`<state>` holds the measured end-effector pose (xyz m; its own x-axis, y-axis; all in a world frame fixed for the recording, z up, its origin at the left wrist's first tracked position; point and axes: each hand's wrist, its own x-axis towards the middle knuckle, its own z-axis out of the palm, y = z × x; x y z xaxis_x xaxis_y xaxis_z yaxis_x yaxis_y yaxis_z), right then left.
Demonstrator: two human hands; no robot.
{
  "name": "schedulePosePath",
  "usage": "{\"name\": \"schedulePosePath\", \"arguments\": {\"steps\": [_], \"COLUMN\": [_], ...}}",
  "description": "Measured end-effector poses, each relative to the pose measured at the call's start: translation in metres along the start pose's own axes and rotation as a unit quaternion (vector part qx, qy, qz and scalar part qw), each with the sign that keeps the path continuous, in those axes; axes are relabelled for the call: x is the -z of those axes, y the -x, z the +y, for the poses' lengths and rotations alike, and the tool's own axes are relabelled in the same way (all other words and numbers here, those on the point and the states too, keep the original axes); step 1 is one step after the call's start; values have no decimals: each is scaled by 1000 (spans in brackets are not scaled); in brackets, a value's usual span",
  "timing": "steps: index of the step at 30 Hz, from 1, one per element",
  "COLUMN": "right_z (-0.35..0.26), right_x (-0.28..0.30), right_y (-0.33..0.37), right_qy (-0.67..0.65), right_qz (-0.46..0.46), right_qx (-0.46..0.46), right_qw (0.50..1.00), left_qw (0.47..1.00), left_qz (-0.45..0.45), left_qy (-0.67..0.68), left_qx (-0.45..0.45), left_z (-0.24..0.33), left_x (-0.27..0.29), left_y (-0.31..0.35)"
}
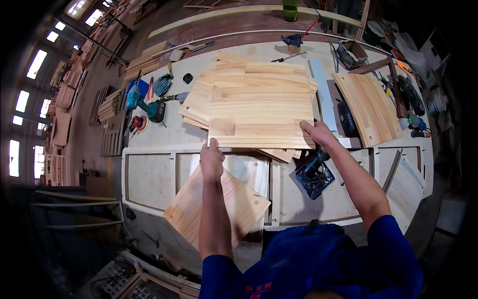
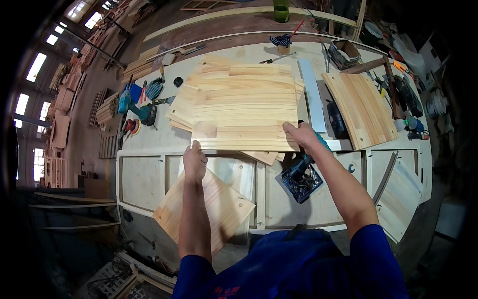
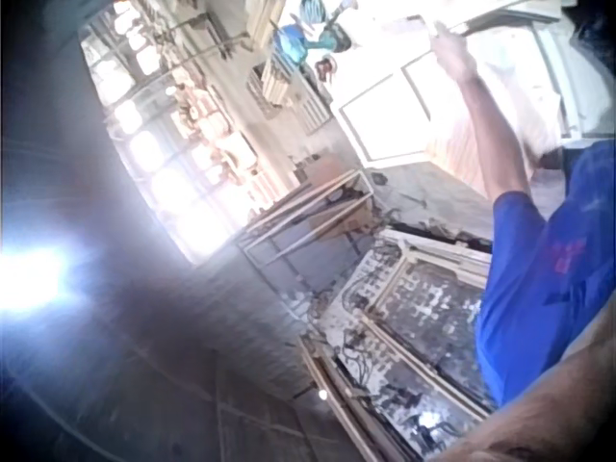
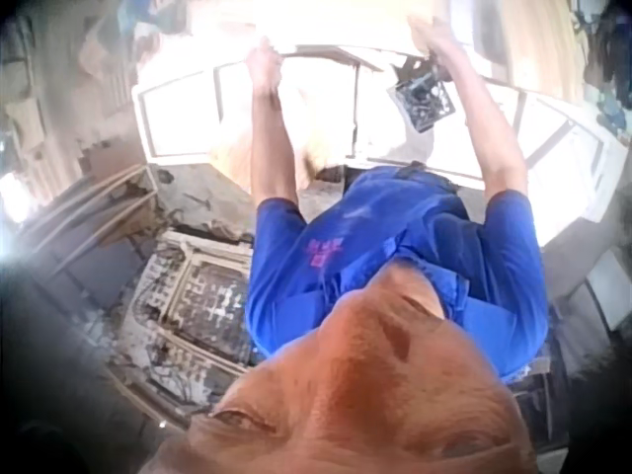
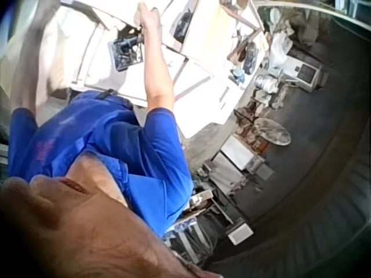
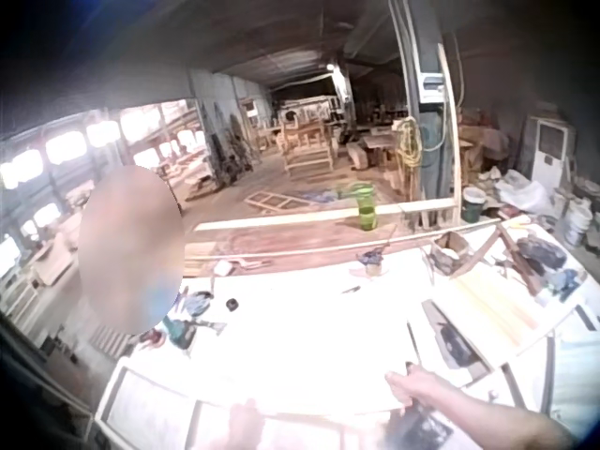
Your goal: The person sorts wooden boards by hand on a workbench, selects screws from a small tray, and uses a cordless drill to join the boards together into a three-sided box structure.
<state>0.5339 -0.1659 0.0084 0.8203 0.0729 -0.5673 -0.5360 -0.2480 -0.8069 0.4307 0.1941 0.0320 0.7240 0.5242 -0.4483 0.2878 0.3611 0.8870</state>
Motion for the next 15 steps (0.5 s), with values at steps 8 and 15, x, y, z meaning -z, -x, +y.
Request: {"name": "schedulePosePath", "arguments": {"steps": [8, 15], "right_z": [-24, -1], "right_x": [14, 49], "right_y": [25, 54], "right_qy": [-70, -349], "right_qz": [-29, -77], "right_qx": [59, 24], "right_qw": [995, 934], "left_qw": [987, 932], "left_qz": [-103, -199], "left_qy": [115, 5], "left_qx": [-50, -304], "left_z": [6, 86], "left_x": [2, -90], "left_y": [41, 143]}}
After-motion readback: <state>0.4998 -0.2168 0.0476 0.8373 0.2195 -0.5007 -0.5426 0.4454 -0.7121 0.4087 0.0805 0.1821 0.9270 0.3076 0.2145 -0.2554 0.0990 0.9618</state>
